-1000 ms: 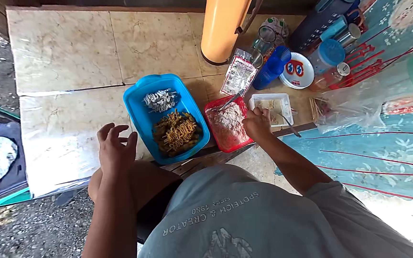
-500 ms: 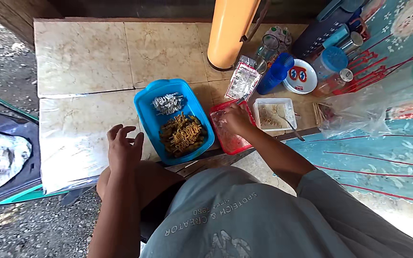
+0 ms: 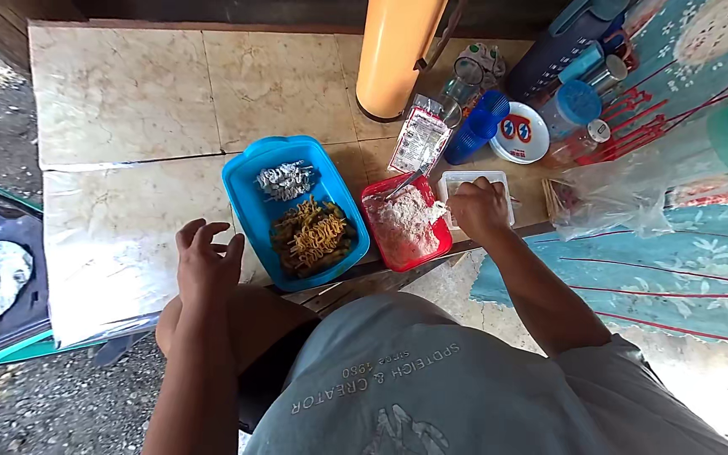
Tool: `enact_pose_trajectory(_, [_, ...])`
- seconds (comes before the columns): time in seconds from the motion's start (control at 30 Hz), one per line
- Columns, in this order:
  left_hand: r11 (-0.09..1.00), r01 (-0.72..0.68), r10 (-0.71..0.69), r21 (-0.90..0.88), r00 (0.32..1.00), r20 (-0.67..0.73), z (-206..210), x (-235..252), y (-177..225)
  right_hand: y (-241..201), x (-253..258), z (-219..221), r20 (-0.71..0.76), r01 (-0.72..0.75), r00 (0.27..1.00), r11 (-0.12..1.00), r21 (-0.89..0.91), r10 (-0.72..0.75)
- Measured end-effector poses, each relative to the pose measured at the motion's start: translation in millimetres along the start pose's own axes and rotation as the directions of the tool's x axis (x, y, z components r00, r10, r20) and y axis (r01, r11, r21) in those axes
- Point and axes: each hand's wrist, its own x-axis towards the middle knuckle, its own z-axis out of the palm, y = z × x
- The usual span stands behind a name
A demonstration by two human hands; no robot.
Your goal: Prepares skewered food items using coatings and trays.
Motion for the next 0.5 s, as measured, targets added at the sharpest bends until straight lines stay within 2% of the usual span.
enact_pose_trajectory(0.07, [1.000,-0.007,0.007,0.001,1.000,-0.003,-0.2,0.5,-1.1,-2.6,2.8,0.8,-0.085,-0.031,0.995,0.983,0.181,0.047])
enact_pose_trajectory(0.13, [1.000,-0.007,0.007,0.007,1.000,-0.002,-0.1,1.4,-1.1,-1.2,8.7,14.4,-0.067,-0.095,0.990,0.931,0.353,0.127])
enact_pose_trajectory(0.17, [1.000,-0.004,0.004,0.013,1.000,0.002,-0.2,1.8,-0.9,1.1,12.4,25.8,-0.038,-0.133,0.987,0.915,0.380,0.159])
enact_pose_trajectory(0.23, [1.000,0.009,-0.010,0.026,1.000,0.022,-0.9,1.9,0.4,6.8,15.9,48.2,0.018,-0.204,0.978,0.924,0.325,0.209])
enact_pose_trajectory(0.37, [0.999,0.017,-0.018,0.030,1.000,0.018,-1.6,1.5,0.4,5.3,12.4,56.2,-0.131,-0.119,0.976,0.934,0.338,0.172])
enact_pose_trajectory(0.5, [0.999,0.021,-0.022,0.032,0.999,0.028,1.0,3.4,-1.3,15.3,11.7,64.4,-0.114,-0.185,0.965,0.918,0.350,0.238])
